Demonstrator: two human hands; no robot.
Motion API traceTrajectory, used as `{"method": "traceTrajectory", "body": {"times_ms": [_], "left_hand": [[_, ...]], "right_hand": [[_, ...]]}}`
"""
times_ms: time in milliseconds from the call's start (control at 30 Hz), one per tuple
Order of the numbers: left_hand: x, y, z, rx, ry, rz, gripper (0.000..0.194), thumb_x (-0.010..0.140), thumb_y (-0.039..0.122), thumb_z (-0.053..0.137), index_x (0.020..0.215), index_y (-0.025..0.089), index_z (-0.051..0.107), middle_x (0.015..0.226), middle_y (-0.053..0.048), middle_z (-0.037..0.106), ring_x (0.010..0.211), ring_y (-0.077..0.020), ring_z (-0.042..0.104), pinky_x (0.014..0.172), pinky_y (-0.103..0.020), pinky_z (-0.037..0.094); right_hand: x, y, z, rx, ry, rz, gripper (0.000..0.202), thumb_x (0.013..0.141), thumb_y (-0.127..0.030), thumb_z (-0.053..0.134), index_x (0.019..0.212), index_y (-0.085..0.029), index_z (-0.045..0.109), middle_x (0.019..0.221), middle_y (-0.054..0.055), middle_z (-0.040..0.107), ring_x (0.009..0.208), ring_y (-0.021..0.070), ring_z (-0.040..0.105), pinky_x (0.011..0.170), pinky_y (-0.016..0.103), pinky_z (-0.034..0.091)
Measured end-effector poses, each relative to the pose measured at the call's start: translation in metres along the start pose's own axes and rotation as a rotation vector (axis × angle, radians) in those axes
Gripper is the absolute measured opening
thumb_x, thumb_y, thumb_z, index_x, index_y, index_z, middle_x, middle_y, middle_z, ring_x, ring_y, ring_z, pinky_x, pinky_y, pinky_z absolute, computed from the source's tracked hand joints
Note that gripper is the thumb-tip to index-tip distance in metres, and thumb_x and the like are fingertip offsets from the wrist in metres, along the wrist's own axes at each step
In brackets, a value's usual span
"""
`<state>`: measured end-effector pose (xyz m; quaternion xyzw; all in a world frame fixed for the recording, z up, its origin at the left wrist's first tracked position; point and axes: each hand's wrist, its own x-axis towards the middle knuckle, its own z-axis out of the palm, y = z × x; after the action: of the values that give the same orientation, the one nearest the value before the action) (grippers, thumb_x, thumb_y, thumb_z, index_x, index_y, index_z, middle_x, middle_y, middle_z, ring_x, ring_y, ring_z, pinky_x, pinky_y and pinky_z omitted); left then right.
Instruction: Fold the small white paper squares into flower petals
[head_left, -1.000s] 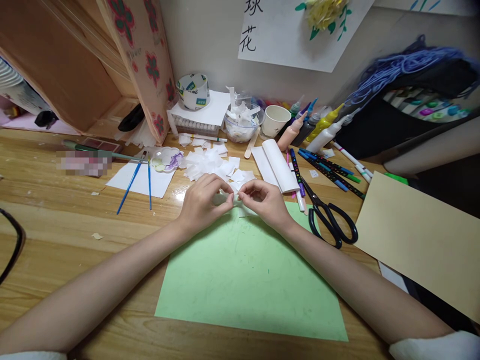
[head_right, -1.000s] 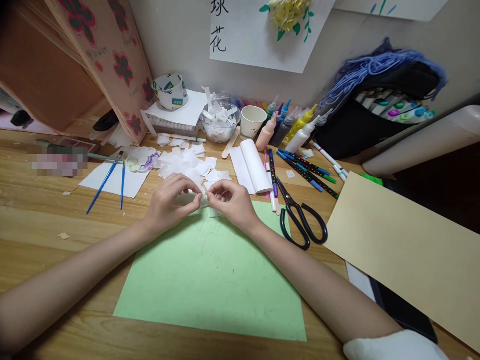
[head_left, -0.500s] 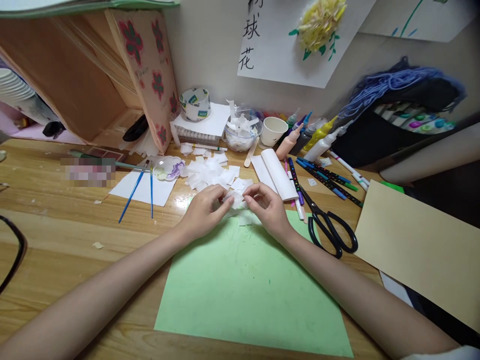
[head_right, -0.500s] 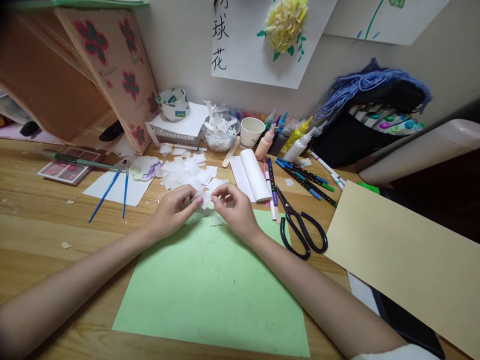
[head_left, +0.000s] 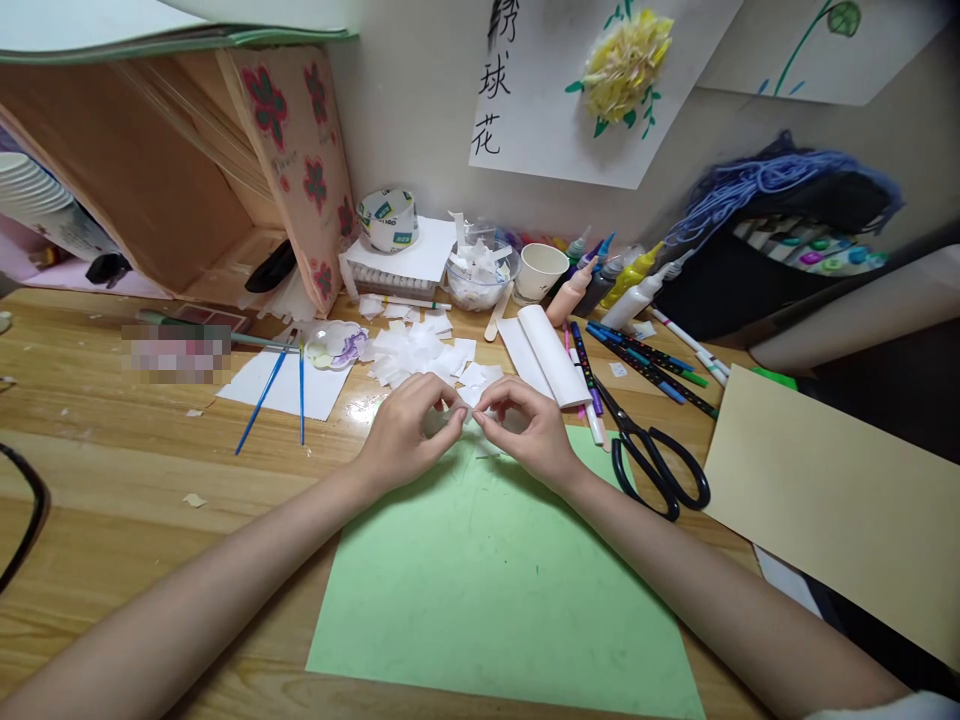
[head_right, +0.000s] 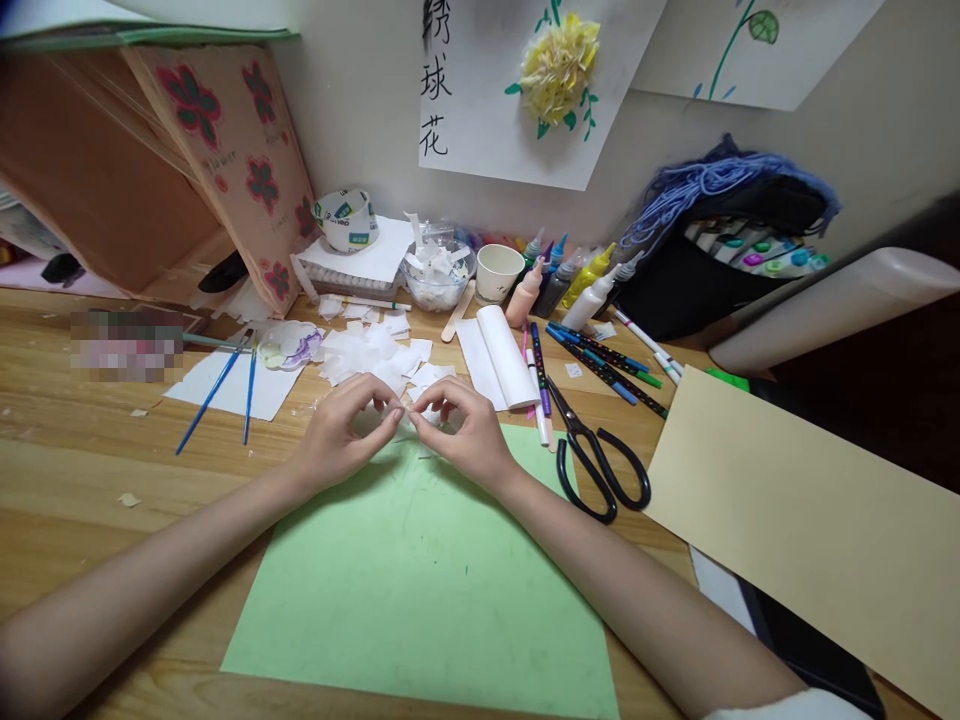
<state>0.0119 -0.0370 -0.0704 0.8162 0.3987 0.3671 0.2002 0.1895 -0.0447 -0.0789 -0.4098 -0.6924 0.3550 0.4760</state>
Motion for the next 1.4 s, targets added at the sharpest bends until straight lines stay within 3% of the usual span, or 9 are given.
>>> {"method": "traceTrajectory", "body": {"times_ms": [233, 400, 900, 1400], "left_hand": [[-0.0012, 0.001, 0.0, 0.028, 0.176, 0.04, 0.009, 0.079, 0.021, 0.06, 0.078, 0.018, 0.052, 0.076, -0.001, 0.056, 0.074, -0.0139, 0.051, 0.067, -0.028, 0.041], [-0.0037, -0.0005, 0.0022, 0.022, 0.087, 0.074, 0.006, 0.081, 0.023, 0.059, 0.086, 0.018, 0.059, 0.073, -0.001, 0.059, 0.067, -0.0116, 0.052, 0.061, -0.025, 0.04], [-0.0028, -0.0031, 0.0038, 0.02, 0.123, 0.019, 0.003, 0.081, 0.02, 0.058, 0.08, 0.018, 0.06, 0.07, 0.0, 0.06, 0.063, -0.0098, 0.052, 0.06, -0.022, 0.039], [-0.0025, -0.0021, 0.0038, 0.013, 0.108, -0.002, 0.006, 0.08, 0.022, 0.06, 0.077, 0.018, 0.061, 0.067, 0.001, 0.06, 0.062, -0.0097, 0.052, 0.058, -0.022, 0.04]], "right_hand": [[-0.0027, -0.0031, -0.0005, -0.087, 0.084, 0.003, 0.002, 0.078, -0.017, 0.062, 0.077, -0.019, 0.061, 0.074, 0.002, 0.06, 0.068, 0.0133, 0.052, 0.059, 0.027, 0.042], [-0.0044, -0.0033, -0.0004, -0.093, 0.066, -0.009, 0.006, 0.079, -0.017, 0.062, 0.082, -0.02, 0.066, 0.077, 0.002, 0.064, 0.068, 0.0132, 0.053, 0.059, 0.028, 0.043], [-0.0022, -0.0044, -0.0011, -0.033, 0.015, -0.001, 0.016, 0.081, -0.017, 0.059, 0.09, -0.022, 0.071, 0.081, 0.003, 0.068, 0.07, 0.0141, 0.058, 0.059, 0.028, 0.045], [-0.0033, 0.0029, 0.0006, -0.008, 0.023, 0.101, 0.008, 0.079, -0.025, 0.064, 0.082, -0.02, 0.069, 0.08, 0.004, 0.069, 0.072, 0.0154, 0.06, 0.061, 0.028, 0.046]]}}
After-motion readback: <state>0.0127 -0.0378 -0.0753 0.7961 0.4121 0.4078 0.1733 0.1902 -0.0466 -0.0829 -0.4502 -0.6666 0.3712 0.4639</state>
